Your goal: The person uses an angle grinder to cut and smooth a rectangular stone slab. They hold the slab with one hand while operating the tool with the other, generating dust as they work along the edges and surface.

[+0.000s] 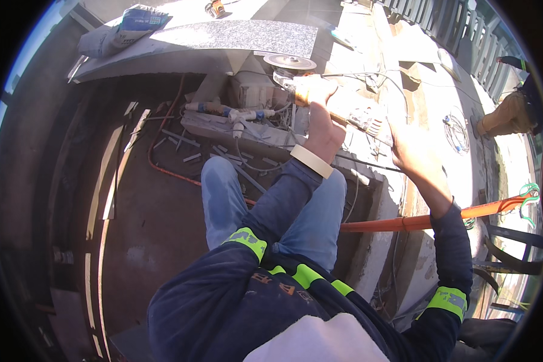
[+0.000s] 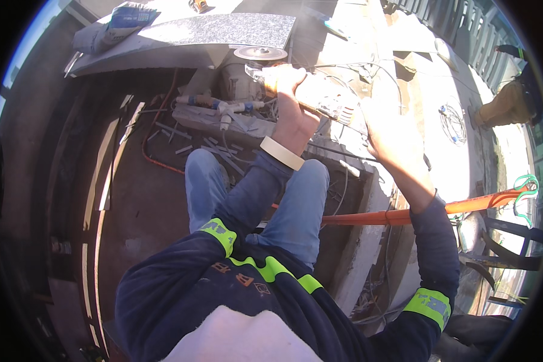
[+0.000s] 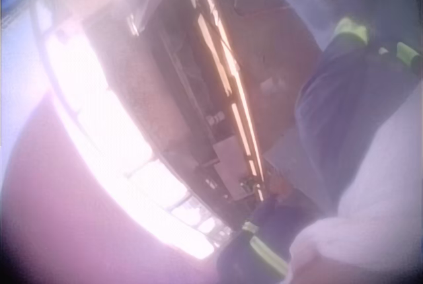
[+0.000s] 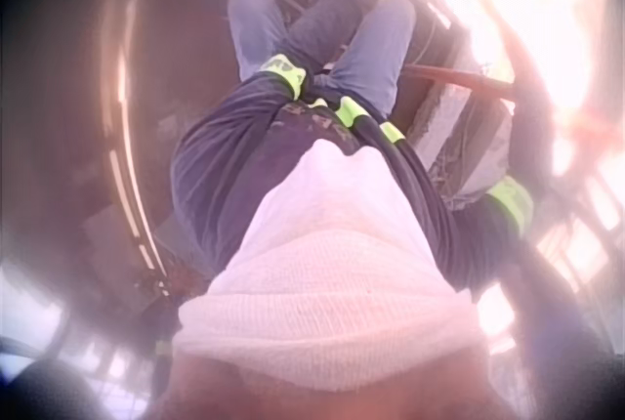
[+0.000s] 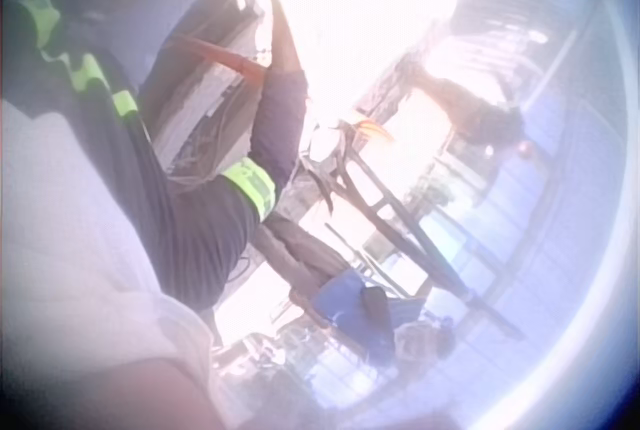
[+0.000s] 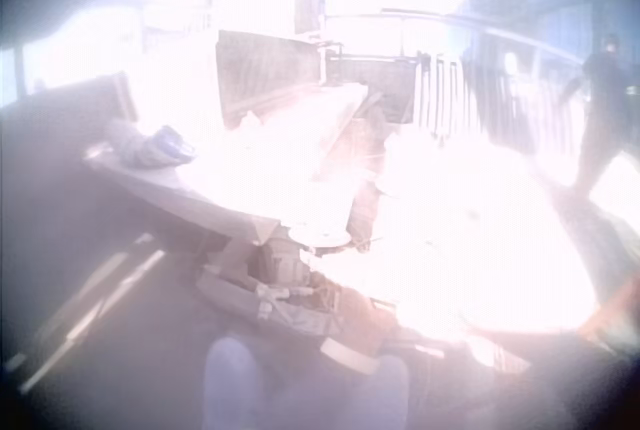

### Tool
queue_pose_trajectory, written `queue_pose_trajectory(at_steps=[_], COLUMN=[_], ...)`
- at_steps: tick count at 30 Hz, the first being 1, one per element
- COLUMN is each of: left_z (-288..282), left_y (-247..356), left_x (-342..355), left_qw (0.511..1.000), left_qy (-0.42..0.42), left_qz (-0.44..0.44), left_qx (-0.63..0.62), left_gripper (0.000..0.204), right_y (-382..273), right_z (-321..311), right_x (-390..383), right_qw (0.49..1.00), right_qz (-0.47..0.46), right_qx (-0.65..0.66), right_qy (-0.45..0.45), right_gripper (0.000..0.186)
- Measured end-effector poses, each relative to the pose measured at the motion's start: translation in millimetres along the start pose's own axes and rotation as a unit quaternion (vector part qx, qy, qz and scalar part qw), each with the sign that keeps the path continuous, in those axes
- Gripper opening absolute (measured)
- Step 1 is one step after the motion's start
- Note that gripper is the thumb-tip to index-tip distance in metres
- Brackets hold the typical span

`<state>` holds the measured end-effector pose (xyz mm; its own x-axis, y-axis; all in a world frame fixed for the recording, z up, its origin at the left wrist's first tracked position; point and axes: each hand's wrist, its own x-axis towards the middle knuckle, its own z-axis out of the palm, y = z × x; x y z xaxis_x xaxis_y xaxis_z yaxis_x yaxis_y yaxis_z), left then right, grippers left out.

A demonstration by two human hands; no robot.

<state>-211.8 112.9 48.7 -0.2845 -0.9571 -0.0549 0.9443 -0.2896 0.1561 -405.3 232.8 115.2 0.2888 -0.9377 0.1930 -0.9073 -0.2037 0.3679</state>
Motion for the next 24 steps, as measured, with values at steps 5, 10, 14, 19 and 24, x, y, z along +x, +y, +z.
queue_pose_trajectory(at_steps=[5,10,14,19,24], left_z=[-31.1,-25.9,-34.9,-23.5,-12.6], left_y=[0.1,-21.1,-15.9,-23.5,6.0], left_x=[7.2,-0.7,-0.4,2.9,-8.6], left_qw=[0.999,1.000,0.998,1.000,0.995], left_qy=[-0.032,-0.019,-0.052,-0.028,-0.092], left_qz=[0.010,-0.009,-0.012,0.007,-0.030], left_qx=[-0.012,-0.013,-0.021,0.010,-0.026], left_gripper=[0.010,0.011,0.014,0.014,0.014], right_y=[-14.2,-17.4,-25.4,-12.3,-15.8], right_z=[-19.2,-31.6,-35.0,-34.3,-31.9], right_x=[3.3,2.5,2.8,-0.6,8.1], right_qw=[0.995,0.987,0.995,0.993,0.999], right_qz=[0.027,0.106,0.061,0.078,0.011], right_qx=[0.092,0.079,0.074,0.077,0.047], right_qy=[-0.026,-0.086,-0.035,-0.054,0.000], right_gripper=[0.058,0.060,0.059,0.066,0.054])
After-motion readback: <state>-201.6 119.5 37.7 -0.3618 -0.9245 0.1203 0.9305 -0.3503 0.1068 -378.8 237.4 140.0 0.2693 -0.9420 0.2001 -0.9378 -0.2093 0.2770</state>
